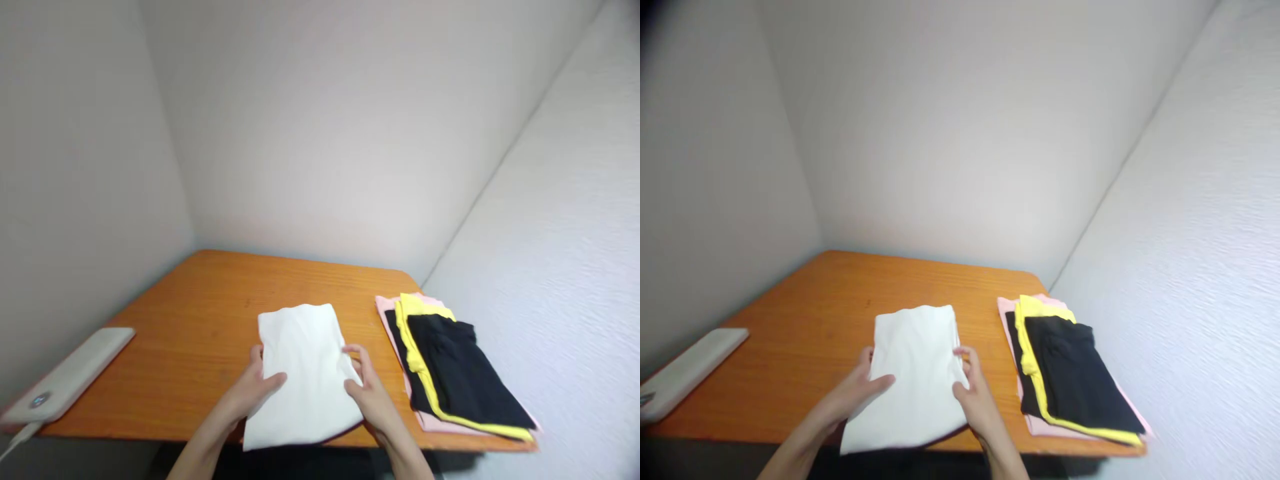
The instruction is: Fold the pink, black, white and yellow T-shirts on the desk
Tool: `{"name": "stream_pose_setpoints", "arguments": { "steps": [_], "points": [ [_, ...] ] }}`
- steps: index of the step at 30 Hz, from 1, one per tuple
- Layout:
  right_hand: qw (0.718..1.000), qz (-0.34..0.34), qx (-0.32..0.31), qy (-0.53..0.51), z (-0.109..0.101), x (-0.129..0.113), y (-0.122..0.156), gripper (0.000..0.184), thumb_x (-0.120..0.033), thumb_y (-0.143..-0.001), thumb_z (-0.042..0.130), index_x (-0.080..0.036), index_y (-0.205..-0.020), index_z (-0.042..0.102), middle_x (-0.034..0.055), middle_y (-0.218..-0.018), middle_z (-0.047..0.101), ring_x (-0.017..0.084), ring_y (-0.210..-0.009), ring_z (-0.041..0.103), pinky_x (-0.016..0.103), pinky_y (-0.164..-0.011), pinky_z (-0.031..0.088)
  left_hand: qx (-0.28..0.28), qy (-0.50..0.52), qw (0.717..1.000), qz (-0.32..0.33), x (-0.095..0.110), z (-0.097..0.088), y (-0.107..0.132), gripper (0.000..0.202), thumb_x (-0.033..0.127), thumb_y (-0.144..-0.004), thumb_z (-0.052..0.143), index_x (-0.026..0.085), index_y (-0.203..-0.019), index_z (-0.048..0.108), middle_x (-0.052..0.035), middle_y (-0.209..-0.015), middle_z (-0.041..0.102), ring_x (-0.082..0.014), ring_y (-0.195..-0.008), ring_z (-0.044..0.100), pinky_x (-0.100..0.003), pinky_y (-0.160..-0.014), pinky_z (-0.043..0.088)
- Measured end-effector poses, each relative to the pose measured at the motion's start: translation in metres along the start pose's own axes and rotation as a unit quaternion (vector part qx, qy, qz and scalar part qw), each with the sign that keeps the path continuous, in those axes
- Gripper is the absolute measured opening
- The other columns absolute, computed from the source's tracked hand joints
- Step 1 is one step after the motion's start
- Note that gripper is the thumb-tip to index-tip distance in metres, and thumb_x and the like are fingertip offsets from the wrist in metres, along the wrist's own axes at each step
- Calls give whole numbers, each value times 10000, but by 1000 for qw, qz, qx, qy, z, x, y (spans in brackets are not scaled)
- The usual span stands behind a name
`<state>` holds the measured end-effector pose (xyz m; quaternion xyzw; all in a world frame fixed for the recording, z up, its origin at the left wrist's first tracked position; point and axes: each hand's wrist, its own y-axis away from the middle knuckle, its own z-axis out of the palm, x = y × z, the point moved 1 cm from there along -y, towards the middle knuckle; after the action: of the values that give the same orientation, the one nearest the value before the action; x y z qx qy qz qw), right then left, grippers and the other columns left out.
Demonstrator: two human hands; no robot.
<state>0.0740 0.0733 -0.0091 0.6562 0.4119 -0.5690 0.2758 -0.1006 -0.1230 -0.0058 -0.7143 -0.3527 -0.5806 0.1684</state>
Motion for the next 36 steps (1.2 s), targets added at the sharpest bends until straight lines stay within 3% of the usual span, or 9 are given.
{"name": "stream_pose_setpoints", "arguments": {
  "steps": [5,10,14,20,23,25,28,33,36],
  "points": [
    [995,-61,47,69,-49,-44,-35,611,-111,-644,414,-240,-1201,631,27,-1290,609,208,-1207,526,369,-1015,415,4,-12,995,100,47,44,-38,567,279,-766,561,188,-1227,244,-168,-1259,525,-257,-1133,575,-385,-932,503],
    [983,-94,146,59,-141,-108,-67,616,-157,-645,435,-186,-1224,645,53,-1187,661,177,-850,621,286,-710,507,0,54,974,219,156,97,-68,618,203,-736,554,182,-1259,226,-123,-1262,476,-236,-1161,526,-389,-976,451],
    [960,-97,253,69,-220,-127,-34,678,-190,-675,472,-146,-1348,540,97,-1153,664,151,-713,594,239,-553,442,-67,142,938,310,204,149,-62,686,207,-760,561,180,-1335,188,-134,-1318,450,-239,-1199,499,-403,-1028,415],
    [922,60,329,195,-299,-34,49,679,-320,-693,590,-169,-1352,524,140,-1337,558,252,-971,623,332,-727,514,-234,106,923,285,151,235,-39,897,200,-766,564,156,-1477,20,-185,-1474,356,-266,-1399,321,-436,-1167,244],
    [884,148,335,292,-309,25,78,652,-444,-710,613,-87,-1253,576,213,-1315,554,324,-1135,560,426,-929,463,-266,19,936,231,117,247,-25,916,228,-788,559,110,-1511,10,-212,-1531,288,-290,-1431,268,-445,-1188,198],
    [891,165,290,309,-307,50,90,575,-520,-779,547,-94,-1160,610,197,-1195,627,314,-1088,585,429,-945,451,-274,-22,936,220,107,245,-15,881,277,-820,554,112,-1525,52,-197,-1569,226,-295,-1442,247,-434,-1196,189],
    [899,150,235,337,-300,64,97,492,-580,-872,406,-159,-976,638,137,-994,682,285,-945,623,415,-878,473,-294,-41,928,224,108,241,-2,850,343,-856,540,121,-1533,77,-180,-1569,248,-286,-1427,289,-426,-1191,224],
    [837,141,296,437,-282,64,100,482,-600,-868,391,-185,-884,636,144,-949,656,311,-972,607,438,-885,453,-302,-55,924,229,103,245,8,850,358,-866,549,116,-1536,86,-172,-1589,191,-299,-1461,194,-462,-1211,172],
    [829,133,320,439,-262,60,104,497,-629,-838,448,-183,-921,652,138,-942,650,307,-952,617,432,-871,466,-282,-45,929,236,92,242,9,850,362,-853,572,141,-1539,121,-151,-1599,171,-324,-1466,158,-480,-1214,146]
  ]
}}
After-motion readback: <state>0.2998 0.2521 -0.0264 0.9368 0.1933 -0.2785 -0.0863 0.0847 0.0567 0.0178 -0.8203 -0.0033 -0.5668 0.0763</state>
